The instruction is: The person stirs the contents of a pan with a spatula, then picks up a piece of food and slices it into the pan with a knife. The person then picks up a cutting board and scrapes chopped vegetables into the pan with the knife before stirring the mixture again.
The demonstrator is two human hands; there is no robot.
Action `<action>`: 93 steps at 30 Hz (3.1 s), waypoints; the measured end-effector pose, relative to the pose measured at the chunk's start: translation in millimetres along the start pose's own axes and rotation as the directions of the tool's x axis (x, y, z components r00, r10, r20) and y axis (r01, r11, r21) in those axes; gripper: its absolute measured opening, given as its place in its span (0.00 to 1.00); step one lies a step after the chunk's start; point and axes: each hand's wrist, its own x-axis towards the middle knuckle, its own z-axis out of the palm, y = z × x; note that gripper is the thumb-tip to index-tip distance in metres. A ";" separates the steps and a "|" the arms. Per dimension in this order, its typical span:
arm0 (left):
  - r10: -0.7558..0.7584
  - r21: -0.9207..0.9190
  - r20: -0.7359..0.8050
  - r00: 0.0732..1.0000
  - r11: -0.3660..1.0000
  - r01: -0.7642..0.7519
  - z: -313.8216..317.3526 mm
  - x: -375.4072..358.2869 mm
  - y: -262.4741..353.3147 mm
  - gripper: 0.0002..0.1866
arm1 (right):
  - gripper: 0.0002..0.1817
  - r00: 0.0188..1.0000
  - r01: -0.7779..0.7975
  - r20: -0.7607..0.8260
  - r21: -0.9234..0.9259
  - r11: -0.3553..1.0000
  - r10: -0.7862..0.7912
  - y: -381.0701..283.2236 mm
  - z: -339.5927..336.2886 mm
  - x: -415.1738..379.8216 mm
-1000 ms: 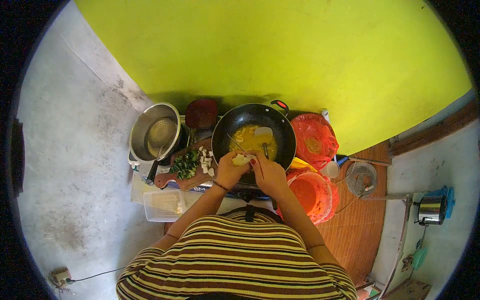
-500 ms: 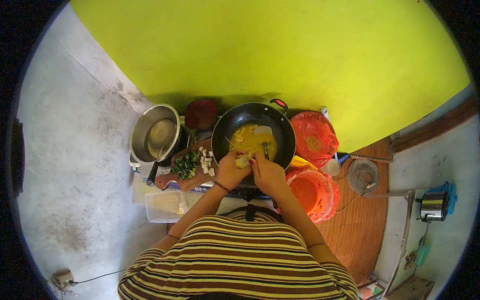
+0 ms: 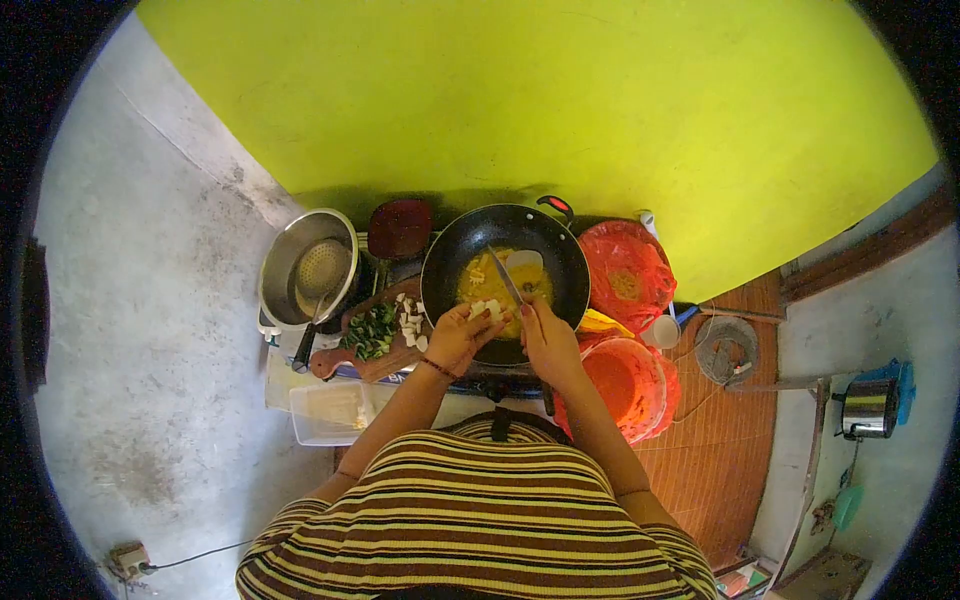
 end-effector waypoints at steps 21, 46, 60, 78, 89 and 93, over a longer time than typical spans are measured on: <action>-0.054 -0.004 -0.164 0.985 0.999 0.054 12.8 -21.4 10.6 0.08 | 0.21 0.980 0.180 0.096 -0.039 0.983 -0.176 -35.7 -2.2 -21.5; 0.039 0.057 -0.079 0.996 0.998 -0.035 18.9 -31.1 0.9 0.09 | 0.16 0.962 0.270 0.028 -0.254 0.929 -0.271 -23.0 11.0 -12.9; 0.090 -0.120 -0.178 0.980 0.986 -0.112 -0.1 -14.3 3.3 0.10 | 0.23 0.996 0.021 0.087 0.079 0.997 -0.028 -33.1 2.7 -4.5; 0.322 0.299 -0.083 0.943 0.911 -0.284 15.5 -25.2 12.9 0.16 | 0.21 0.955 0.295 0.119 -0.289 0.911 -0.272 -41.4 4.4 -14.8; 0.275 0.189 -0.128 0.953 0.950 -0.249 14.5 -22.2 -2.6 0.16 | 0.16 0.960 0.271 0.000 -0.257 0.927 -0.281 -27.7 9.4 -7.3; 0.218 0.073 -0.116 0.969 0.975 -0.211 12.1 -21.4 3.9 0.13 | 0.19 0.970 0.237 -0.029 -0.129 0.963 -0.242 -16.4 7.5 0.8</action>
